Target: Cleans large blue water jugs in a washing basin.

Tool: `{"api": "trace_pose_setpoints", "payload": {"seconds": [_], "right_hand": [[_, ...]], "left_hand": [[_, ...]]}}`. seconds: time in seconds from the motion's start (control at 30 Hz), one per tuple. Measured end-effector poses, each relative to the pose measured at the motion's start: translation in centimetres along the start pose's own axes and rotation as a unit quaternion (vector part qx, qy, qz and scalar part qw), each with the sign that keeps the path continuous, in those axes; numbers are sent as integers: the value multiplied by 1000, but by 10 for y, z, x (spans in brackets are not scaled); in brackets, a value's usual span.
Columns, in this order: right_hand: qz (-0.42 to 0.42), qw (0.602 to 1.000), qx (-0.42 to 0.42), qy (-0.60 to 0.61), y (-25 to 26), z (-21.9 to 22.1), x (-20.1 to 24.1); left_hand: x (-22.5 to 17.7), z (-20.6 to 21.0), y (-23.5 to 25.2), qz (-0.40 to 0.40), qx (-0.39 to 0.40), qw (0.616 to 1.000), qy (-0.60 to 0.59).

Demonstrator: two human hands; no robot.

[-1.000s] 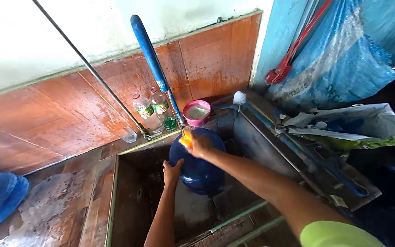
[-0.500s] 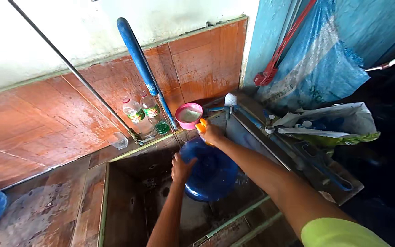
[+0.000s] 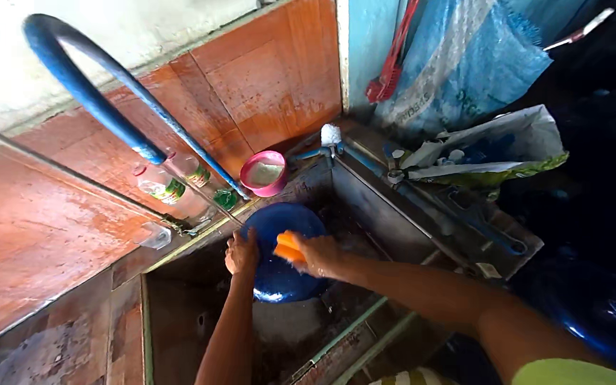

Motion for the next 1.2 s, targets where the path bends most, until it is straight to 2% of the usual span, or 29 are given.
{"api": "trace_pose_setpoints", "payload": {"seconds": [0.07,0.13,0.17,0.27,0.37,0.43,0.53,0.57,0.6,0.63,0.67,0.7,0.73,0.77,0.8,0.83,0.87,0.9,0.97,1.03,1.1,1.13,1.17,1.2], "right_hand": [[54,996,-50,46,22,-24,-23],[79,992,-72,72,46,-37,-23],[81,991,-75,73,57,-41,-16],[71,993,-86,39,82,-54,15],[54,992,-112,32,113,-49,51],[-5,994,-111,23,120,-29,86],[-211,975,-2,-74,80,17,142],[-244,966,12,-90,75,19,147],[-237,969,3,-71,83,12,142],[-196,979,-17,-42,102,-2,131],[-140,989,-46,-28,124,-20,116],[-79,994,-63,-31,138,-39,100],[-32,996,-74,-41,143,-52,82],[-6,996,-79,-44,139,-57,64],[6,996,-77,-36,128,-57,45],[12,997,-72,-17,112,-54,24],[16,998,-55,12,96,-48,2],[16,998,-27,51,82,-37,-21],[-7,985,22,173,68,-12,-54],[-26,952,60,298,76,5,-59],[-27,936,86,339,105,12,-45],[-24,933,82,348,118,19,-37],[-26,932,72,354,124,24,-27],[-31,935,59,348,123,22,-14]], "left_hand": [[-29,4,4,134,56,988,54],[-52,11,9,243,62,962,112],[-59,15,8,248,45,960,122],[-81,33,-26,166,21,981,94],[-97,62,-78,209,24,975,65],[-104,70,-97,286,8,956,62],[-91,60,-108,400,-18,915,43],[-81,57,-111,449,-42,892,28],[-70,56,-115,480,-49,875,22],[-58,57,-120,484,-64,872,30],[-44,54,-121,450,-104,886,38],[-31,48,-117,377,-152,913,37],[-16,39,-108,267,-162,950,17],[2,27,-95,140,-138,980,-18],[19,15,-80,25,-105,992,-58],[35,6,-63,-55,-75,992,-81],[46,0,-48,-93,-46,991,-80],[55,-2,-35,-94,-18,993,-63],[49,-5,-15,-23,9,999,-21],[13,-3,-6,130,30,991,11],[-29,6,-5,272,5,962,29],[-36,7,-1,277,-44,959,23],[-30,4,10,216,-91,972,21],[-17,-2,26,108,-121,987,11]]}}
Point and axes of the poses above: each hand's wrist, its own y-axis towards the middle knuckle, its own z-axis out of the palm, x = y × z, the point moved 7 cm from there along y, towards the middle knuckle, and after that the axes turned 14 degrees about z, right-handed, at the moved point
